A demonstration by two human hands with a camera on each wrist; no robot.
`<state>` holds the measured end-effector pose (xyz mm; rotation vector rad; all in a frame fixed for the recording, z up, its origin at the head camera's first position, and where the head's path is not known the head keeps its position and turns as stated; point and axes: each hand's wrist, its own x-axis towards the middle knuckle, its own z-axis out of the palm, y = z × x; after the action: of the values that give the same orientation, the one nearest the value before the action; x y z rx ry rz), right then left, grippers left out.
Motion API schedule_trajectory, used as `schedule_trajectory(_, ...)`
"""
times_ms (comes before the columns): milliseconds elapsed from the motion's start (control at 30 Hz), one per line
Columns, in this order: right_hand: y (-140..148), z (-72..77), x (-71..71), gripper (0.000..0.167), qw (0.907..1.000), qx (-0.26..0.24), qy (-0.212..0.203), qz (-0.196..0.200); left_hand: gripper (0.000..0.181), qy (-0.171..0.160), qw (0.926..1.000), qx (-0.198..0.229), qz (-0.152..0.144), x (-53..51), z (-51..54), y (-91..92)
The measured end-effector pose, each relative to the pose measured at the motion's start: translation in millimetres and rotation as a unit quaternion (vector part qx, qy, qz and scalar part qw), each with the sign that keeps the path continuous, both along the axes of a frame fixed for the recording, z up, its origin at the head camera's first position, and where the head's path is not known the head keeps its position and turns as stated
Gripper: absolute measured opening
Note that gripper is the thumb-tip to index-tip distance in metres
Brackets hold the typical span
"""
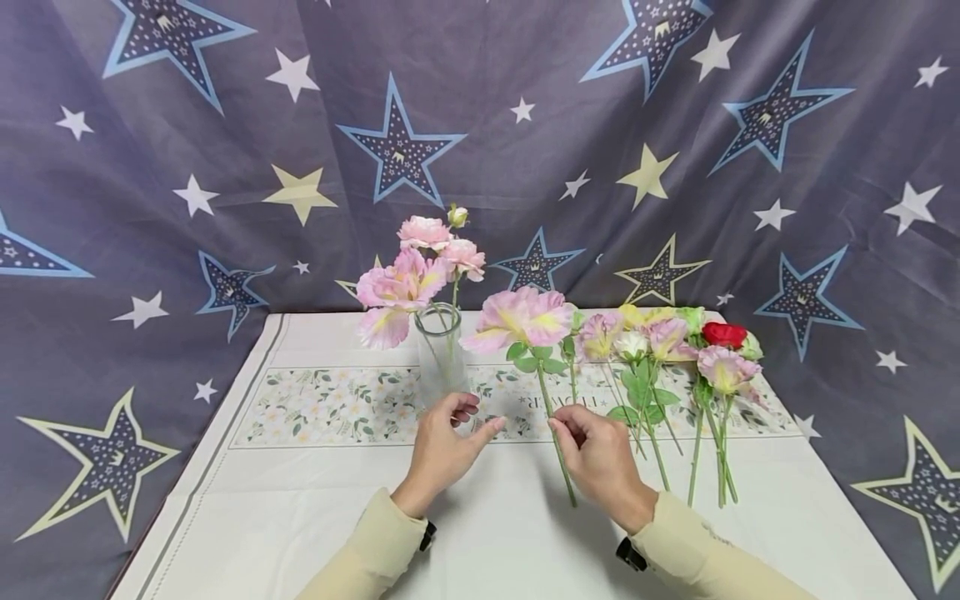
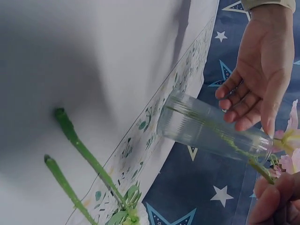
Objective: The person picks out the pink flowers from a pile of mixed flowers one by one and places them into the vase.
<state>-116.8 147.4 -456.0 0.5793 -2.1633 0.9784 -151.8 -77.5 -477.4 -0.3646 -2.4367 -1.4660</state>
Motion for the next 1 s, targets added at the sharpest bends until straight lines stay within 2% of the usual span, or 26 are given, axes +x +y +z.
schedule_trajectory(200, -5, 0.0, 3.9, 0.019, 1.0, 0.006, -0.004, 0.002, 0.04, 0.01, 0.9993, 0.024, -0.026, 2.2, 2.6, 7.8)
schedule_trajectory(367, -9, -1.5, 6.8, 0.019, 0.9998, 0.011, -0.015, 0.008, 0.037, 0.003, 0.9971, 0.055, -0.052, 6.1, 8.2, 14.9)
schedule_trajectory(733, -19, -5.8, 9.4, 0.019, 0.9999, 0.005, -0.004, 0.016, 0.021, -0.014, 0.9875, 0.124, -0.096, 11.6, 12.9, 32.3)
schedule_trajectory(867, -21, -6.7, 10.4, 0.019, 0.9998, 0.006, -0.005, 0.02, 0.017, -0.023, 0.9838, 0.149, -0.096, 13.3, 14.5, 37.6)
schedule_trajectory(1000, -24, -8.1, 11.1, 0.019, 0.9997, 0.012, 0.001, 0.02, 0.01, -0.024, 0.9849, 0.152, -0.079, 12.9, 14.2, 42.3)
